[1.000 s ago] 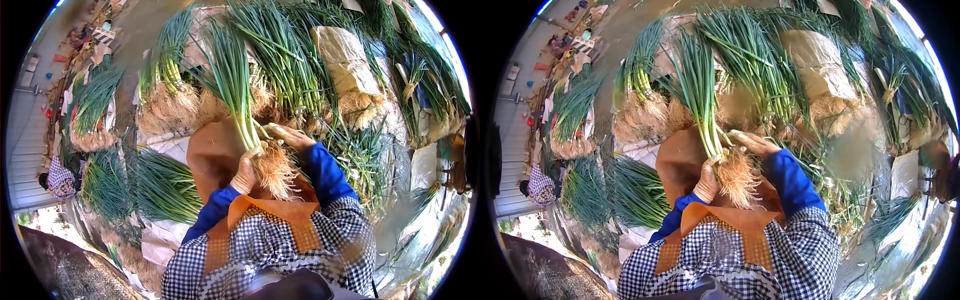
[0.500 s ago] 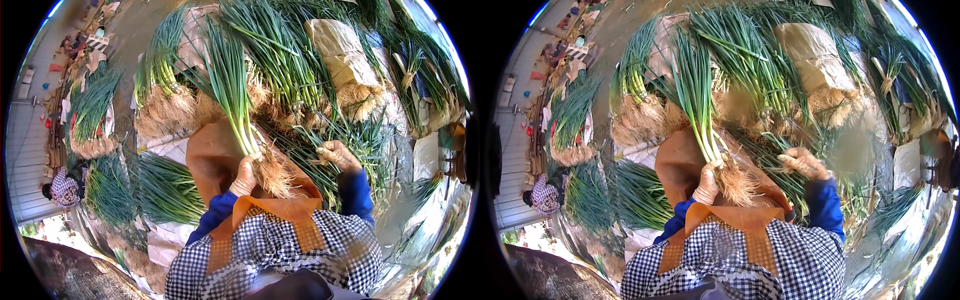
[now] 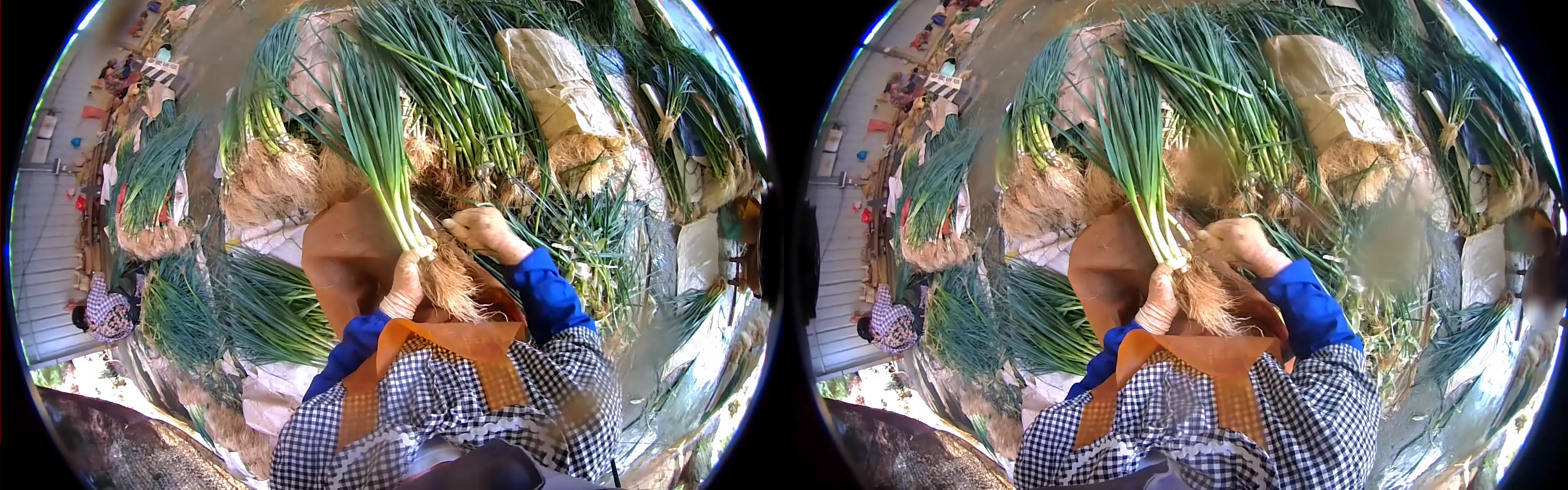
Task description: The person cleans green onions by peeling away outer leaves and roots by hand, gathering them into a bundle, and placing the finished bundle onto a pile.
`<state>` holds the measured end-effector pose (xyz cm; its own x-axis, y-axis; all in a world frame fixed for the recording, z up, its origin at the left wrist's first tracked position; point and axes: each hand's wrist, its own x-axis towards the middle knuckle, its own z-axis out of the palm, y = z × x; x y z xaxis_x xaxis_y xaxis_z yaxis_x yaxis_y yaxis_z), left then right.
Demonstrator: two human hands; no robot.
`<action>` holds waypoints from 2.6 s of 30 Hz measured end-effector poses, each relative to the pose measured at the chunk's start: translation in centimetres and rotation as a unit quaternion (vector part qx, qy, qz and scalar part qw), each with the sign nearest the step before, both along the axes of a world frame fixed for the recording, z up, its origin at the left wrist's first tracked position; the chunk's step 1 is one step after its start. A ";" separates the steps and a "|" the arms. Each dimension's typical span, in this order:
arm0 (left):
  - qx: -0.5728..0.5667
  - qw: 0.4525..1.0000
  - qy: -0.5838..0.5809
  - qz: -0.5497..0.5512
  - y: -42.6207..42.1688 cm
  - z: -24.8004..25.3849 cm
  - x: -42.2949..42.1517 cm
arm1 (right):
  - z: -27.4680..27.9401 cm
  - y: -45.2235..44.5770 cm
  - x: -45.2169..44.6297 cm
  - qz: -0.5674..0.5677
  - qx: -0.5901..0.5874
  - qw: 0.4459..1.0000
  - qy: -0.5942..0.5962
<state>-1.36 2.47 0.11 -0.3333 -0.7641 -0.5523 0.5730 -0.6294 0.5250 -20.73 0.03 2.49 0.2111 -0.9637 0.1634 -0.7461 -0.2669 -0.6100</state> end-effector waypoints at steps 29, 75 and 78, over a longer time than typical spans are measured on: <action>-0.097 0.989 0.112 0.025 -5.7 5.3 2.5 | -7.4 -12.3 -1.2 -0.207 0.102 0.969 0.086; 0.025 0.998 0.026 -0.042 0.6 -1.0 -2.4 | -1.4 -0.7 -0.5 -0.158 0.179 0.834 -0.497; 0.086 0.995 0.032 -0.027 0.5 -1.7 -2.7 | 6.2 2.7 -2.0 -0.153 0.251 0.904 -0.310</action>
<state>-4.07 2.94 -1.55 -0.4094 -0.6405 -0.6497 0.5651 -0.7371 0.3706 -22.69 2.73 8.70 -0.0595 -0.9474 -0.3144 -0.2124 0.3198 -0.9234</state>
